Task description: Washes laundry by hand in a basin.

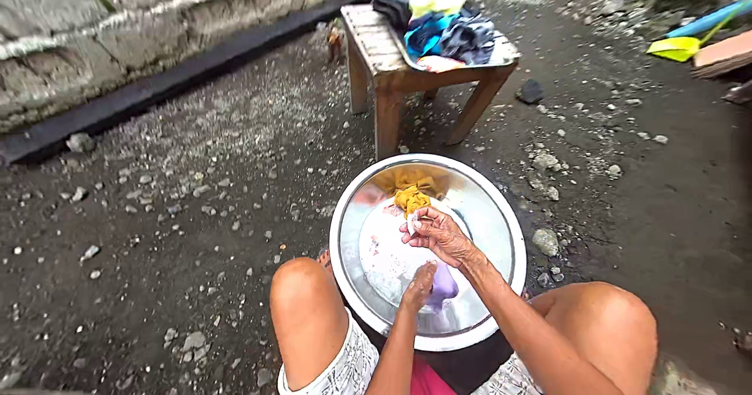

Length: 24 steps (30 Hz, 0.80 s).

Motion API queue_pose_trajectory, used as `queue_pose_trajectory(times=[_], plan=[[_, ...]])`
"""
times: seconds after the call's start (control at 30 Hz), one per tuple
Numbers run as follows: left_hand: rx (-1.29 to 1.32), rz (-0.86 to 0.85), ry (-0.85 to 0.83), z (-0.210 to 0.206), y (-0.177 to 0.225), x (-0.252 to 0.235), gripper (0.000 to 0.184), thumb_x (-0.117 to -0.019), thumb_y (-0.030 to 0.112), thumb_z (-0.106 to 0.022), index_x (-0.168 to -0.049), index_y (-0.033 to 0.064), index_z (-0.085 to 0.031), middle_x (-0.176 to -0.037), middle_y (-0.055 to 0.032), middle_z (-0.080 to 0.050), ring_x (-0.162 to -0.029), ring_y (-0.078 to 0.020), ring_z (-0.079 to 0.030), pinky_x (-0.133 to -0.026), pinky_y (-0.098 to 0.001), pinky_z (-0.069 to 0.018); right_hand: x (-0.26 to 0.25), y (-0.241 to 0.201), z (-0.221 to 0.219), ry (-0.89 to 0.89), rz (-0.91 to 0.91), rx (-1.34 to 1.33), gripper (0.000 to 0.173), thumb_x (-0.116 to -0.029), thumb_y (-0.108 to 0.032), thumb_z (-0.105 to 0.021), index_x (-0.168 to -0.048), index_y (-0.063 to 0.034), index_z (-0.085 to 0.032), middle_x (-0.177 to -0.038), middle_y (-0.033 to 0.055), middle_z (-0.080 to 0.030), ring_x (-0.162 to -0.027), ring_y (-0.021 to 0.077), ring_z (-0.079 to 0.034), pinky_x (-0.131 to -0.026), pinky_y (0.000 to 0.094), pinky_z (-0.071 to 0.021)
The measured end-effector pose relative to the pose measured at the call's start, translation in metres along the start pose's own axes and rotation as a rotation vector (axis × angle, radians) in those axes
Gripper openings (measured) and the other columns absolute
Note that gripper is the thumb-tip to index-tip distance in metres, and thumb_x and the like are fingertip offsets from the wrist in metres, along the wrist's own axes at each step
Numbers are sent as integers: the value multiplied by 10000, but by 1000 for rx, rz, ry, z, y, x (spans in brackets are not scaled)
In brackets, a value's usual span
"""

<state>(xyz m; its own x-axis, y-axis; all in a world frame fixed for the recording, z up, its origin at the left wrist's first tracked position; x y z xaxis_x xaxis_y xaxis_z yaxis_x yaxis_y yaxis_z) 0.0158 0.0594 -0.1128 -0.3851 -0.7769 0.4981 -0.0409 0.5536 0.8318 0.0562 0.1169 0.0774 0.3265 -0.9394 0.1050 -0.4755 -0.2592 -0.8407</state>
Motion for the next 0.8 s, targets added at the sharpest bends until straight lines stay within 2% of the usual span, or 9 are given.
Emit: queue_pose_trajectory(times=[0.07, 0.13, 0.17, 0.27, 0.37, 0.47, 0.53, 0.6, 0.8], plan=[[-9, -30, 38, 6, 37, 11, 509, -1125, 348, -300, -1414, -21, -498, -1263, -238, -606, -1108, -300, -613, -944, -501, -518, 15, -37, -2, -26, 79, 48, 176, -970, 23, -557, -1139, -25, -577, -1025, 155, -744, -856, 234, -750, -785, 351, -630], [22, -73, 77, 5, 82, 27, 510, -1128, 374, -268, -1401, 5, -492, -1182, -196, -629, -1015, -267, -635, -852, -472, -548, 30, -74, 1, -15, 169, 114, 152, -972, 38, -554, -1102, -25, -600, -1007, 136, -748, -842, 206, -743, -790, 330, -622], [65, -113, 88, 4, 106, 35, 498, -1129, 371, -267, -1384, 11, -498, -1154, -174, -640, -996, -246, -642, -842, -454, -554, 38, -90, 4, 1, 209, 151, 141, -980, 43, -544, -1086, -17, -616, -991, 131, -748, -831, 194, -739, -790, 321, -618], [185, -292, 63, 2, 187, 60, 431, -1129, 328, -282, -1339, 35, -517, -1102, -103, -668, -997, -175, -660, -880, -383, -568, 59, -131, 19, 60, 329, 239, 145, -996, 39, -532, -1073, -22, -639, -950, 115, -747, -794, 170, -732, -757, 300, -620], [148, -423, 41, -6, 273, 92, 394, -1126, 309, -296, -1290, 43, -538, -1050, -89, -682, -974, -174, -672, -873, -384, -574, 70, -156, 38, 137, 435, 210, 135, -992, 52, -534, -1044, -26, -630, -916, 110, -752, -757, 159, -731, -722, 285, -619], [91, -496, 14, -6, 327, 110, 377, -1123, 308, -316, -1259, 54, -560, -1030, -83, -692, -954, -171, -684, -860, -371, -582, 74, -161, 54, 174, 485, 155, 119, -992, 55, -550, -1074, 1, -618, -967, 132, -753, -791, 177, -741, -755, 297, -624], [98, -521, 7, -3, 344, 112, 375, -1123, 311, -316, -1229, 63, -577, -1008, -81, -701, -937, -168, -693, -842, -363, -590, 76, -159, 62, 186, 483, 149, 139, -993, 37, -564, -1123, 15, -606, -1042, 141, -742, -831, 181, -735, -794, 306, -617], [124, -525, -8, 2, 347, 104, 394, -1125, 322, -300, -1232, 66, -580, -1026, -84, -706, -956, -171, -695, -854, -365, -590, 77, -153, 69, 204, 465, 157, 165, -981, 44, -581, -1143, 27, -605, -1056, 144, -736, -864, 197, -739, -822, 324, -621], [225, -476, 13, 6, 302, 70, 411, -1131, 329, -242, -1280, 81, -535, -1077, -77, -689, -998, -171, -680, -886, -375, -577, 79, -138, 82, 369, 417, 272, 137, -1020, -7, -559, -1112, 47, -645, -996, 132, -737, -838, 186, -739, -796, 312, -626]])
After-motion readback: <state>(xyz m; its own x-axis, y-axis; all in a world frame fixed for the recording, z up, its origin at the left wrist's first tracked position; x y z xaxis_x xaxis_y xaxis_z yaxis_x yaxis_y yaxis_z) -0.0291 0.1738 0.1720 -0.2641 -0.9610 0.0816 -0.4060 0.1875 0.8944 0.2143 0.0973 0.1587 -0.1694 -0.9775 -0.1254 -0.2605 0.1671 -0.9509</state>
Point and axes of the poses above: each hand's wrist, its own x-axis away from the middle knuckle, its own z-axis out of the back of the hand, y = z × x, the point moved 6 cm from there along -x, towards the middle knuckle
